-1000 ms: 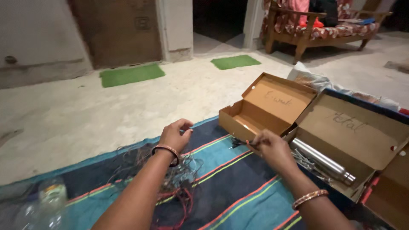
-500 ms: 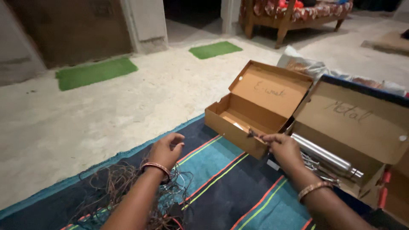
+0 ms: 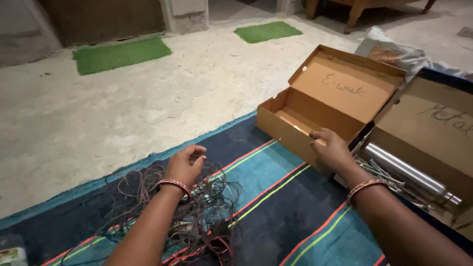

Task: The person sorts various electronic waste items on a mat, placing metal rods into a box labeled Metal and electronic components like chargers and wires into a box labeled E-waste. The person handles plastic bottles and tangled wires, separating them into the appropriate boxes.

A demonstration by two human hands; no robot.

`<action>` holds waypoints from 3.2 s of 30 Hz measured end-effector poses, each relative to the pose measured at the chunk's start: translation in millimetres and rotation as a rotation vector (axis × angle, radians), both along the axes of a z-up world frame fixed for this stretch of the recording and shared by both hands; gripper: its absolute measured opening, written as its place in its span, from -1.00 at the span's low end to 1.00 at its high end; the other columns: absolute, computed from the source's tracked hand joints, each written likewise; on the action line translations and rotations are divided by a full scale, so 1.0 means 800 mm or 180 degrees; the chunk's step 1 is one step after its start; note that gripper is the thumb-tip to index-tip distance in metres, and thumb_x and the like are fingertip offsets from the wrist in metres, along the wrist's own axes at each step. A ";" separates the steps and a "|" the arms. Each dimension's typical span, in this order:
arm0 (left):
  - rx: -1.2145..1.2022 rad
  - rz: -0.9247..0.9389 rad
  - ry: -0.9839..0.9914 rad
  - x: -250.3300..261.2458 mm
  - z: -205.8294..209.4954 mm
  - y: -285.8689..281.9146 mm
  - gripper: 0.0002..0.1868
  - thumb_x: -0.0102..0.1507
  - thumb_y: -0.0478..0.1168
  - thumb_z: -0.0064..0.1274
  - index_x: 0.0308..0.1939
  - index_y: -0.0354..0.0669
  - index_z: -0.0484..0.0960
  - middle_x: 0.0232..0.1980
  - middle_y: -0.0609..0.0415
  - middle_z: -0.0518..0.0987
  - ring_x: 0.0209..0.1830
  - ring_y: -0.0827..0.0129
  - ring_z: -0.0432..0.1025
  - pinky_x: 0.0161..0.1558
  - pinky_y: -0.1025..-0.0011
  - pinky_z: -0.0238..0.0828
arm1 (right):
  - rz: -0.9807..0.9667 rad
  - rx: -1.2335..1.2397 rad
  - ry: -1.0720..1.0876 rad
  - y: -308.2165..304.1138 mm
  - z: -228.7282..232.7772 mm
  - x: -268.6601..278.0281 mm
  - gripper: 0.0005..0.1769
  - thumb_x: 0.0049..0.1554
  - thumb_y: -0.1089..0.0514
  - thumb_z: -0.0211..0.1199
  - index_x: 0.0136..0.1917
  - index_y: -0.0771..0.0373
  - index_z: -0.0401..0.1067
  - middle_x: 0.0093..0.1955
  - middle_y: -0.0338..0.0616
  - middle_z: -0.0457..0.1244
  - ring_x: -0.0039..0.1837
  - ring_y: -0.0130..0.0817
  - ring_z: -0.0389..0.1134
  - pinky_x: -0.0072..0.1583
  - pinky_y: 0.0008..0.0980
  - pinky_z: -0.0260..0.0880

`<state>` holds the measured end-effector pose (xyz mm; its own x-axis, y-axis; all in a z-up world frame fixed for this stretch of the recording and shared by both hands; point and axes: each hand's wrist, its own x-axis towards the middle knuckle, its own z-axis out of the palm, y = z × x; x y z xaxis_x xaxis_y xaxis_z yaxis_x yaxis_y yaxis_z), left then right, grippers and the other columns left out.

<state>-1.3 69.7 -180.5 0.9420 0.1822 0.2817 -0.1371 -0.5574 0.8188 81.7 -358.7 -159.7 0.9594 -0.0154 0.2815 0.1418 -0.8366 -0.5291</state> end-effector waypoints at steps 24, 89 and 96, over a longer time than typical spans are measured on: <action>-0.1077 0.0190 -0.0138 -0.176 0.046 0.138 -0.78 0.24 -0.26 0.17 -0.05 -0.23 0.70 -0.24 0.12 0.73 -0.29 0.54 0.60 -0.20 0.51 0.54 | 0.0998 0.0303 0.0396 0.248 0.041 -0.168 -0.61 0.03 0.03 0.38 0.15 0.10 0.56 0.23 0.02 0.33 0.27 -0.13 0.37 0.24 -0.18 0.38; -0.1718 0.0359 0.0164 -0.186 0.041 0.114 -0.76 0.35 -0.32 -0.12 -0.08 -0.24 0.69 -0.39 0.03 0.67 -0.41 0.39 0.59 -0.36 0.40 0.48 | 0.1524 0.2045 0.0884 0.331 0.084 -0.218 -0.69 0.25 0.19 0.15 0.27 0.15 0.41 -0.03 -0.27 0.40 -0.01 -0.64 0.33 0.01 -0.56 0.30; -0.1532 0.0578 -0.0244 -0.186 0.038 0.137 -0.69 0.30 -0.43 -0.07 0.07 -0.29 0.68 -0.15 0.05 0.75 -0.21 0.52 0.63 -0.11 0.52 0.53 | 0.1136 0.1173 0.1417 0.273 -0.030 -0.181 -0.69 0.14 0.22 0.22 0.18 0.18 0.49 -0.07 -0.22 0.43 0.02 -0.47 0.43 0.08 -0.43 0.40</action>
<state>-150.3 179.6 -150.3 0.8631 0.4668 0.1927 -0.1427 -0.1405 0.9797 -62.9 -140.2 -183.9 0.9468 0.3046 -0.1044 0.0785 -0.5327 -0.8426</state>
